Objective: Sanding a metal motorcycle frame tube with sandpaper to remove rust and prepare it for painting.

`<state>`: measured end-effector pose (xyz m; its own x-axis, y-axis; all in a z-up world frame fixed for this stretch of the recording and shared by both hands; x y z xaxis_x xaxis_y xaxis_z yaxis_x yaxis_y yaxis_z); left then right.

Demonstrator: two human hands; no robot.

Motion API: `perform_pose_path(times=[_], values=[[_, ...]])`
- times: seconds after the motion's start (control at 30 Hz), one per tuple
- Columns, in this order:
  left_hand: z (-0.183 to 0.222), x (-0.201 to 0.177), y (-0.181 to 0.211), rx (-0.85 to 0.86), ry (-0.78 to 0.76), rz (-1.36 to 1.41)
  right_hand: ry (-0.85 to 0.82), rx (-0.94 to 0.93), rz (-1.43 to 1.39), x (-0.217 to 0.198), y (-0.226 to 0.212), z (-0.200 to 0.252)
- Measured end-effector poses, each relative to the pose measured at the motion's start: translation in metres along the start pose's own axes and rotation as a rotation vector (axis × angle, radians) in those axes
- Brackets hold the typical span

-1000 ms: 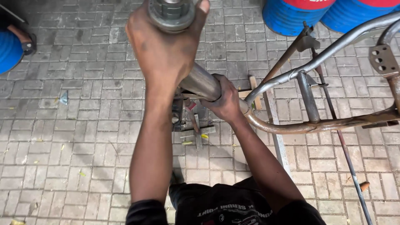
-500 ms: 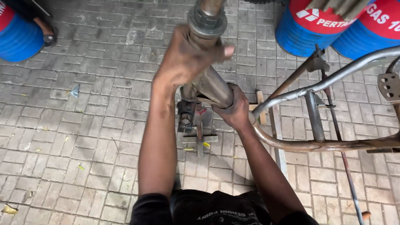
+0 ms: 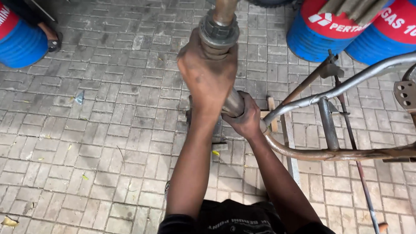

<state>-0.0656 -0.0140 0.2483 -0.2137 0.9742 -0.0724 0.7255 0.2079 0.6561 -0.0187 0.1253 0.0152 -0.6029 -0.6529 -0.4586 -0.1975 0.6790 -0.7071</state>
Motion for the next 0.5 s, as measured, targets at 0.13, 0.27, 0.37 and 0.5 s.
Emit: perform_pose_path(times=[0.13, 0.27, 0.37, 0.5], values=[[0.03, 0.008, -0.021, 0.051, 0.056, -0.229, 0.023, -0.02, 0.02, 0.002, 0.004, 0.001], [0.046, 0.013, -0.048, -0.195, 0.227, -0.382, 0.045, 0.164, -0.025, 0.012, 0.025, 0.006], [0.025, 0.01, -0.048, -0.165, 0.058, -0.425, 0.028, 0.093, -0.001, 0.002, 0.007, 0.0], [0.006, 0.004, -0.041, -0.025, -0.203, -0.34, -0.002, 0.015, 0.004, -0.002, -0.008, -0.005]])
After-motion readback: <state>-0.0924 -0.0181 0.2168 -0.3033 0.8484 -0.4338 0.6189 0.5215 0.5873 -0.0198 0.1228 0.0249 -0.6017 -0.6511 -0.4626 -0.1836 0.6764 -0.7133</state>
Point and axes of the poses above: each hand's wrist, its own z-axis away from the middle knuckle, its own x-axis out of the palm, y = z × x, the point moved 6 cm from there along -z, towards the middle knuckle, and after that the axes turned 1 degree about -z, right-handed, at the moved point
